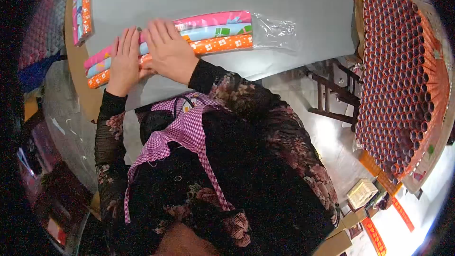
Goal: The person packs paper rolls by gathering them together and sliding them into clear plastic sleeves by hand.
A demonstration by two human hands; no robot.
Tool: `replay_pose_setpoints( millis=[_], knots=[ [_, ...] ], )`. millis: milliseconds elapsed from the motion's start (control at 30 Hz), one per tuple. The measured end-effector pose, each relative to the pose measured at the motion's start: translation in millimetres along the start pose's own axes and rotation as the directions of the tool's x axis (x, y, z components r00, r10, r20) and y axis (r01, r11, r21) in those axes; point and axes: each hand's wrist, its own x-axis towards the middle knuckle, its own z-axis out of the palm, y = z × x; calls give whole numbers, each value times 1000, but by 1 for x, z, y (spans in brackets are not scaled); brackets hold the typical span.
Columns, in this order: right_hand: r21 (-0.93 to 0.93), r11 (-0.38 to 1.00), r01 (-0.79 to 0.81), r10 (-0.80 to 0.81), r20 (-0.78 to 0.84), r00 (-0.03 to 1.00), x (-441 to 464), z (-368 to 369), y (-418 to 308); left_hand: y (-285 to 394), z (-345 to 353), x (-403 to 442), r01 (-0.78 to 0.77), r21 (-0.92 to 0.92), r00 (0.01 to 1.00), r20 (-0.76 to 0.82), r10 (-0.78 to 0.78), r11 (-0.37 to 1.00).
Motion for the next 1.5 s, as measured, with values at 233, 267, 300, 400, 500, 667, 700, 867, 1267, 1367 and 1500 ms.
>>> replay_pose_setpoints(
  millis=[233, 267, 300, 400, 500, 667, 700, 867, 1267, 1367, 1500],
  knots=[
    [-124, 985, -121, 135, 109, 985, -42, -40, 50, 4, -10, 3, 1, 28, 1000, 6, -1, 1000],
    [-175, 971, -164, 187, 123, 975, -49, -47, 58, 4, -10, 3, 2, 26, 1000, 9, -3, 1000],
    [-174, 971, -165, 188, 125, 974, -56, -54, 66, 3, -10, 3, -2, 28, 1000, 7, 2, 1000],
    [-262, 939, -222, 262, 128, 956, -78, -69, 90, 3, -10, 3, -10, 29, 1000, -4, 10, 1000],
    [-166, 932, -321, 335, 59, 941, -91, -80, 101, 4, -11, 3, -5, 40, 1000, 9, 4, 999],
    [-224, 889, -400, 428, 92, 899, -103, -97, 118, 10, -19, 11, 60, 13, 990, 131, -61, 998],
    [-377, 846, -377, 442, 101, 891, -101, -98, 120, 8, -19, 10, 50, -13, 992, 115, -48, 999],
    [-270, 877, -398, 400, -52, 915, -98, -107, 124, 2, -14, 7, 51, -96, 993, 109, -40, 994],
    [458, 437, -775, 797, 203, 569, -84, -114, 128, 5, -23, 4, 36, -110, 993, 112, -23, 993],
    [470, 414, -780, 804, 213, 555, -78, -116, 123, 5, -24, 4, 14, -119, 996, 89, -4, 993],
    [484, 419, -768, 801, 201, 563, -81, -114, 123, 4, -24, 4, -17, -40, 997, 70, 19, 999]
  ],
)
